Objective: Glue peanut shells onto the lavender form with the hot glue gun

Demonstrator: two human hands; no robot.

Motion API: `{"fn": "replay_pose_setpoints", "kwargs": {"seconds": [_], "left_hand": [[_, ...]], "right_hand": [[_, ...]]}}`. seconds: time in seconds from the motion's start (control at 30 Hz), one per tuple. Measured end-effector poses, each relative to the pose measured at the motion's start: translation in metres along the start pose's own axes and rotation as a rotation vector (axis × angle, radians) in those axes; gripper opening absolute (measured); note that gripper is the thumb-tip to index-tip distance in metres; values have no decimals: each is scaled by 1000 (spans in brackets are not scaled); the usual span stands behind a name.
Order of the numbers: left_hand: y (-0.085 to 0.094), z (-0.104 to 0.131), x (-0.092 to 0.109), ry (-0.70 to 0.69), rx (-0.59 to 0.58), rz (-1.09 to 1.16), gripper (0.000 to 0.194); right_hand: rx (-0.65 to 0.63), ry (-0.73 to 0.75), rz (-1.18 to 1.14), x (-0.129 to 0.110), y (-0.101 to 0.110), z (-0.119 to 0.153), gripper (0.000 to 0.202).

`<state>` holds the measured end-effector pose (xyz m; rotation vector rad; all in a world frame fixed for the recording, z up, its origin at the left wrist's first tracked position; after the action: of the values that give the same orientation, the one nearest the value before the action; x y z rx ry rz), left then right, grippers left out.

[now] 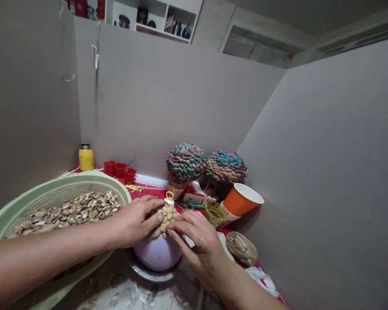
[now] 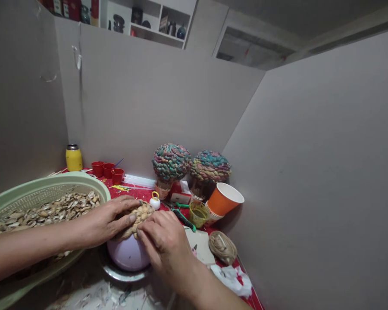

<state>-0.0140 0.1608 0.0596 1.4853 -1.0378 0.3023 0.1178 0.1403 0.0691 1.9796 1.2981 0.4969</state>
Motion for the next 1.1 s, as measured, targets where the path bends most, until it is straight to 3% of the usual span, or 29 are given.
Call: {"fn": "replay_pose_setpoints", "kwargs": {"seconds": [0.27, 0.63, 1.1], "left_hand": [[-2, 0, -2, -11, 9, -13, 41], [-1, 1, -4, -7, 10, -51, 43], [0, 4, -9, 38, 26, -77, 53]], "right_hand": [[-70, -45, -39, 1, 1, -3, 10], [-62, 14, 24, 1, -1, 2, 12], [86, -63, -127, 10, 15, -2, 16]]}}
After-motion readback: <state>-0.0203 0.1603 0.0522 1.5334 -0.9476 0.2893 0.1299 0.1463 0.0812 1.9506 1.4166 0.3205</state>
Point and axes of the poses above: each hand's wrist, its own z-axis away from the middle knuckle, its own y-axis out of the back of the hand, x = y × z, the point moved 7 cm from there along -z, towards the middle knuckle, and after that the axes turned 11 degrees about z, right-handed, at the moved point
